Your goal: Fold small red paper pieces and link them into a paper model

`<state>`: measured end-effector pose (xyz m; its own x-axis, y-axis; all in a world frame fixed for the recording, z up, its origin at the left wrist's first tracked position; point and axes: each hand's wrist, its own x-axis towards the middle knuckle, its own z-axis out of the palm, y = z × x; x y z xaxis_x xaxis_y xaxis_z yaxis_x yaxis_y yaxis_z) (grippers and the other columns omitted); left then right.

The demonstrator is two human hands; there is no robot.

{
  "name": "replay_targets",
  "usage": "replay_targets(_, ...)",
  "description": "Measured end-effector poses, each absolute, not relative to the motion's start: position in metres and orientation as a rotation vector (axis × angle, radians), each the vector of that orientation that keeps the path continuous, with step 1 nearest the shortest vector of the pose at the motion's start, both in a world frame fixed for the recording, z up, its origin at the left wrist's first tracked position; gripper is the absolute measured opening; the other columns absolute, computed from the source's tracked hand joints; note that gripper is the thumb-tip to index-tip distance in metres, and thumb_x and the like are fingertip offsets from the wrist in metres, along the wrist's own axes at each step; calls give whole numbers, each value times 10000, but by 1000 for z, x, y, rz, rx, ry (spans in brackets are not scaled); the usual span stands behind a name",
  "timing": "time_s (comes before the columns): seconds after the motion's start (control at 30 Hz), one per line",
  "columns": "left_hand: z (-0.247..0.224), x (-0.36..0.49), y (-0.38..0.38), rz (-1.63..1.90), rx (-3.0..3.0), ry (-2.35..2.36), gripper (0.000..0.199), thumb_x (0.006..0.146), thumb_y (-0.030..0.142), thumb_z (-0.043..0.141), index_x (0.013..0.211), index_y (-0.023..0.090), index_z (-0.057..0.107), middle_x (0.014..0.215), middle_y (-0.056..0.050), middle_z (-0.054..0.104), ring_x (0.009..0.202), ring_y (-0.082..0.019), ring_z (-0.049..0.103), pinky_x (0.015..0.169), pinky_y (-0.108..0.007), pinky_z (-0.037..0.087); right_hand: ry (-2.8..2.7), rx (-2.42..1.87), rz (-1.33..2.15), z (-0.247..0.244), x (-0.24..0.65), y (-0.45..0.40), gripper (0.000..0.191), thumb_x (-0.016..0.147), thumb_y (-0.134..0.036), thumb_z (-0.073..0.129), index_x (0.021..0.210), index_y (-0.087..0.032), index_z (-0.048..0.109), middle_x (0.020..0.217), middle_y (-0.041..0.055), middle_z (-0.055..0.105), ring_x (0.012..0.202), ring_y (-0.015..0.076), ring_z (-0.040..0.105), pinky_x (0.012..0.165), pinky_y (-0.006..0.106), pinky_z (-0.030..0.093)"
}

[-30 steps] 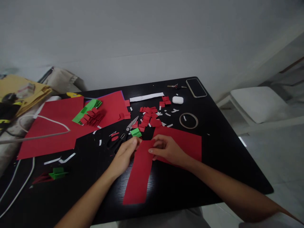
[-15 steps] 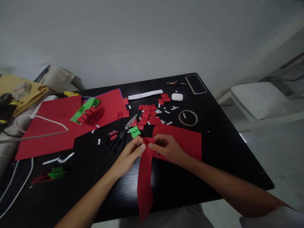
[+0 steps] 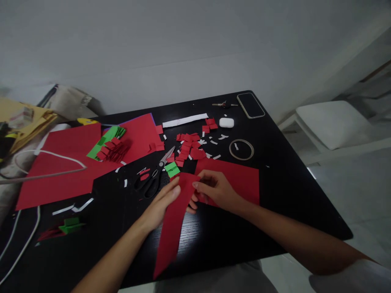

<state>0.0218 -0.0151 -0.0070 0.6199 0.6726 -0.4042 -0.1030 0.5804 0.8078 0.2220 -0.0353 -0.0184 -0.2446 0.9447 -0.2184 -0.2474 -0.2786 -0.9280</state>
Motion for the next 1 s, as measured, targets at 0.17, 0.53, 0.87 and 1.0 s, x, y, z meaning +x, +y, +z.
replay_targets(0.17,-2,21,-13,296,714,780,753,855,793,521,866,82,771,833,-168,750,687,-258,723,701,-393,615,-1085,-998,1597,-18,226,-33,314,768,-339,859,958,-190,657,856,20,712,785,169,683,763,317,540)
replay_targets(0.53,5,25,-21,23,798,727,704,930,731,469,794,104,758,723,-145,743,595,-215,721,601,-296,582,-1285,-1020,1716,-13,232,-34,241,684,-264,900,853,-181,750,754,-17,686,697,130,611,660,244,487)
replay_targets(0.87,-3,24,-21,127,725,704,438,889,548,694,1014,129,723,747,-79,725,591,-188,715,537,-273,597,-1220,-962,1723,-12,233,-32,161,834,-328,763,919,-192,753,820,30,722,611,143,646,571,270,527)
replay_targets(1.0,-3,23,-17,233,730,756,354,873,440,749,1024,128,676,742,-54,709,563,-162,699,551,-274,614,-1108,-970,1652,-11,234,-28,242,880,-375,736,1054,-209,713,929,41,727,692,155,687,663,302,567)
